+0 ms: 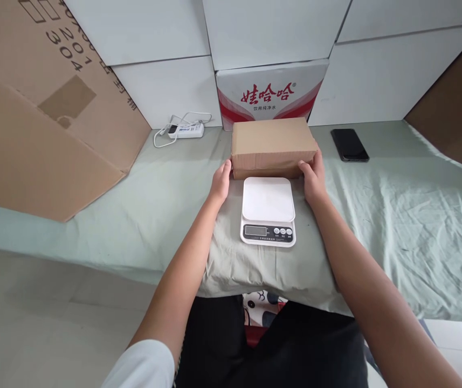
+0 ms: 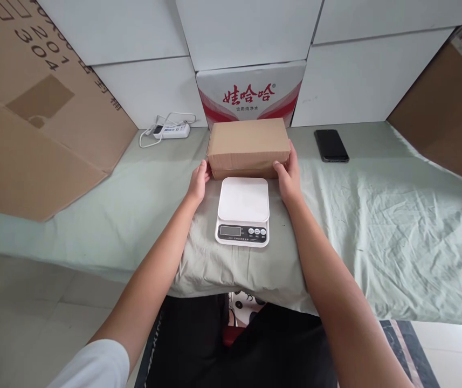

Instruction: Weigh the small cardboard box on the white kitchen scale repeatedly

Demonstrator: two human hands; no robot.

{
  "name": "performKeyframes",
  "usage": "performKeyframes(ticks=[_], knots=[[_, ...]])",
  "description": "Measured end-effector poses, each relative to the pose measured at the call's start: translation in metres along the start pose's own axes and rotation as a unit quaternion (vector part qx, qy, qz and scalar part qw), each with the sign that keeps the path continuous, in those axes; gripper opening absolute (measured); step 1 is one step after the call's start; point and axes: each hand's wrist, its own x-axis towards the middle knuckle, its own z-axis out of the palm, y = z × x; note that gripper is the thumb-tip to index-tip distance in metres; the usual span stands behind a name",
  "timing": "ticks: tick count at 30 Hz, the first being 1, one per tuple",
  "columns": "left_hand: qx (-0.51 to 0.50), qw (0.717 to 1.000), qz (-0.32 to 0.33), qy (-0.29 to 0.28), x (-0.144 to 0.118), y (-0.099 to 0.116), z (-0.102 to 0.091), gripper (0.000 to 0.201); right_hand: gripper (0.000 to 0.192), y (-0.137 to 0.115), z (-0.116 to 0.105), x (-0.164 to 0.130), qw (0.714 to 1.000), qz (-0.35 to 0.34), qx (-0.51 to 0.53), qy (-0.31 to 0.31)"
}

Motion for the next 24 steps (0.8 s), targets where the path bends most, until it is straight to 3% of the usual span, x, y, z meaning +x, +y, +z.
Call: performKeyframes(ticks=[14, 24], knots=[[-0.006, 1.0, 0.012, -0.004, 0.0009, -0.0019, -0.0021, 0.081, 0.081, -0.0087, 0.0013, -0.0026, 1.0, 0.017, 0.01, -0.003], [0.005, 1.0, 0.011, -0.001, -0.0007, 0.0001, -0.0003, 0.082, 0.102, 0.0, 0.0009, -0.0025, 1.0, 0.015, -0.005, 0.0]])
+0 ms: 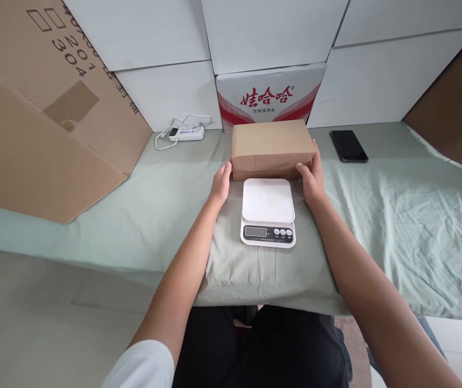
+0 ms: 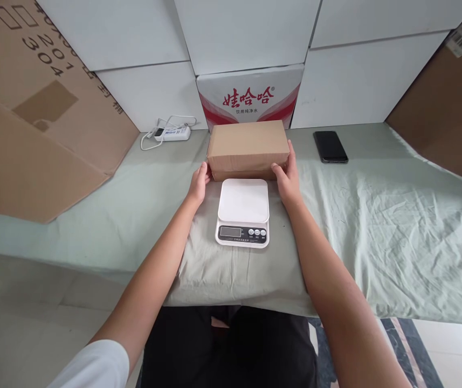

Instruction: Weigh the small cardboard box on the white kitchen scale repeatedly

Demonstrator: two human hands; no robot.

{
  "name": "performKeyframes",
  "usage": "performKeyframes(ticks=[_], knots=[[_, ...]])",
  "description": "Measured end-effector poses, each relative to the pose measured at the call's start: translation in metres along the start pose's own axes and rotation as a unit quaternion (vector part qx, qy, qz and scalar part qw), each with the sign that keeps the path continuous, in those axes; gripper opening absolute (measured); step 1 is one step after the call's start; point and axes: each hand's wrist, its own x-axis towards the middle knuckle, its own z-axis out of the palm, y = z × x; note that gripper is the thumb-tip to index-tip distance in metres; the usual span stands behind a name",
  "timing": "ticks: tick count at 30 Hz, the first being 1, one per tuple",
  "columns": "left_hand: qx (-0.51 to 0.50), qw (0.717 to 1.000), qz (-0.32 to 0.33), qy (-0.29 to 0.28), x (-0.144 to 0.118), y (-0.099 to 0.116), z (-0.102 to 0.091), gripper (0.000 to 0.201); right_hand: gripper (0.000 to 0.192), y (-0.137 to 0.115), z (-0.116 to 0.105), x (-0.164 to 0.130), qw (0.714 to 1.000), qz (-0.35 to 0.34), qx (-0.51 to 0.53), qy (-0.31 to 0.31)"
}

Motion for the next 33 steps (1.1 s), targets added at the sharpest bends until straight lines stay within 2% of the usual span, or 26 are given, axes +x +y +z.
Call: performKeyframes(ticks=[8, 16, 27, 33], knots=[[0.011, 1.0, -0.002, 0.005, -0.002, 0.0, -0.001, 0.085, 0.098, -0.008, 0.002, -0.004, 1.0, 0.004, 0.011, -0.007], [0.009, 1.0, 0.003, 0.008, -0.001, 0.0, -0.001, 0.086, 0.101, 0.0, 0.0, 0.0, 1.0, -0.004, 0.002, -0.01], [0.012, 1.0, -0.009, -0.001, -0.005, 0.005, -0.001, 0.087, 0.117, 0.005, 0.003, 0.0, 0.999, -0.03, 0.018, -0.012], [0.006, 1.0, -0.002, 0.001, -0.004, 0.003, 0.0, 0.083, 0.111, 0.006, 0.003, 0.001, 0.999, -0.037, 0.001, -0.011]])
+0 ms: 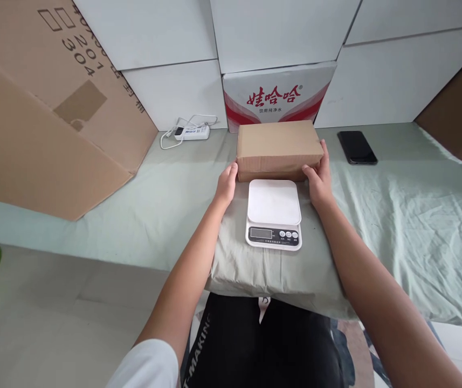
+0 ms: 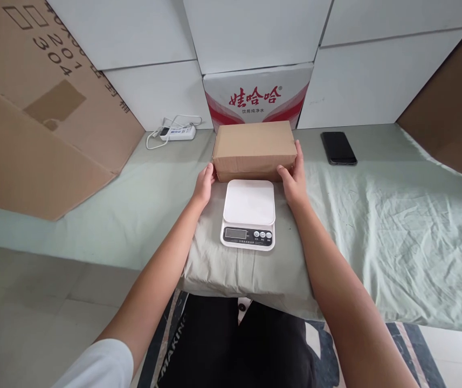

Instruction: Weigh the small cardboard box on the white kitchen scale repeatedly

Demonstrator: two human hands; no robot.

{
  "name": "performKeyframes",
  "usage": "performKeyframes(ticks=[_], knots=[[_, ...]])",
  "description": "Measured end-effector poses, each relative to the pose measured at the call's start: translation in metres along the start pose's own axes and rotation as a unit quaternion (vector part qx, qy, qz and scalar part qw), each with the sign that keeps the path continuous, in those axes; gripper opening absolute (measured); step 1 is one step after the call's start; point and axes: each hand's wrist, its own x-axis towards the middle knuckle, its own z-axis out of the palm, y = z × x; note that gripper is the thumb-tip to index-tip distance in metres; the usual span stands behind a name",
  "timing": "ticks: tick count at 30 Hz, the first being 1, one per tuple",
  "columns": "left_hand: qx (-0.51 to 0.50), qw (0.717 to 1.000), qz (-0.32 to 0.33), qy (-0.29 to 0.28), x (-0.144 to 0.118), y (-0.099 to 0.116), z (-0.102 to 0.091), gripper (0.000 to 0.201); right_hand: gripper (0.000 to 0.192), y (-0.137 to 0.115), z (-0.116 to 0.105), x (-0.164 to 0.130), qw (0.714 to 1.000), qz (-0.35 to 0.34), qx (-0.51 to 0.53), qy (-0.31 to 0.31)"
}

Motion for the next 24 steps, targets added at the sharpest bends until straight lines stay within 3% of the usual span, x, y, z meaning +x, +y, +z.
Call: performKeyframes(ticks=[8, 17, 24], knots=[[-0.005, 1.0, 0.01, 0.003, 0.002, -0.002, 0.0, 0.082, 0.11, 0.002, 0.0, 0.0, 1.0, 0.0, 0.009, 0.003], [-0.007, 1.0, -0.013, 0.026, 0.0, 0.005, -0.003, 0.095, 0.114, -0.009, 0.01, -0.003, 1.0, 0.002, 0.007, -0.025], [-0.017, 1.0, -0.011, 0.016, -0.002, 0.008, -0.001, 0.086, 0.112, -0.011, 0.007, -0.005, 1.0, 0.007, 0.007, -0.01]])
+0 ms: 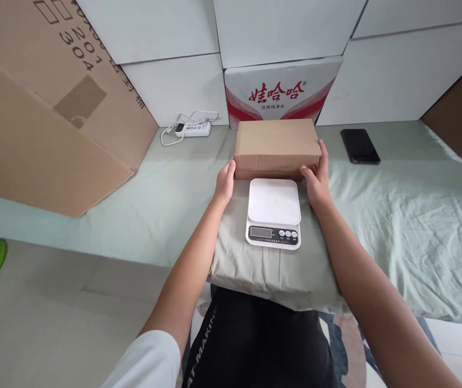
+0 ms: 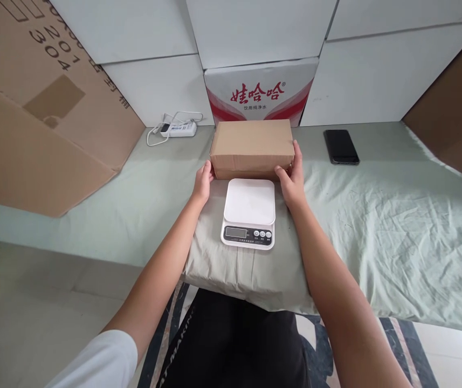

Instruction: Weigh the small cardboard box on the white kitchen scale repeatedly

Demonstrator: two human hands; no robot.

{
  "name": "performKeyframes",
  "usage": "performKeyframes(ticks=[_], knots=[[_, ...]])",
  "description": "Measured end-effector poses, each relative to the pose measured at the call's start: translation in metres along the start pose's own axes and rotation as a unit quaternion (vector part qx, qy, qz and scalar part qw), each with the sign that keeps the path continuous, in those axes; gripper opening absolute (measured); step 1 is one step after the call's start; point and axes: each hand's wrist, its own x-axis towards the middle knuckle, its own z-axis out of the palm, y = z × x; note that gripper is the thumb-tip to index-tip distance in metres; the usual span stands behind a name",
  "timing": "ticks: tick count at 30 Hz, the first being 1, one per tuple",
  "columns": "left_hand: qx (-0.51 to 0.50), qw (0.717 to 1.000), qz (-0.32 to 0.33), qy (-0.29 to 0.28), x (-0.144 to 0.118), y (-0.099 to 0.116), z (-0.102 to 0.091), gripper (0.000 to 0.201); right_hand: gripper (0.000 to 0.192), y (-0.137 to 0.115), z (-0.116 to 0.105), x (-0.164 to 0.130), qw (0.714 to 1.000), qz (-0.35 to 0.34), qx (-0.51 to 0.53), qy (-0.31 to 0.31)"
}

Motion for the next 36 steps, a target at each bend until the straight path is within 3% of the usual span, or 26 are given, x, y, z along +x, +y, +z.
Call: performKeyframes(ticks=[14, 28, 32, 36], knots=[[0.005, 1.0, 0.006, -0.004, 0.001, -0.001, 0.003, 0.089, 0.109, 0.005, 0.001, 0.001, 1.0, 0.002, 0.004, 0.028], [0.006, 0.999, 0.045, -0.015, 0.001, -0.002, 0.006, 0.088, 0.11, 0.04, -0.014, 0.014, 0.994, -0.086, -0.01, 0.072], [-0.019, 0.996, 0.084, -0.007, -0.005, 0.003, 0.005, 0.09, 0.113, 0.022, -0.018, 0.011, 0.989, -0.129, -0.019, 0.075], [-0.044, 0.99, 0.134, 0.002, -0.025, 0.021, -0.003, 0.089, 0.115, -0.017, -0.022, -0.006, 0.984, -0.161, -0.035, 0.071]])
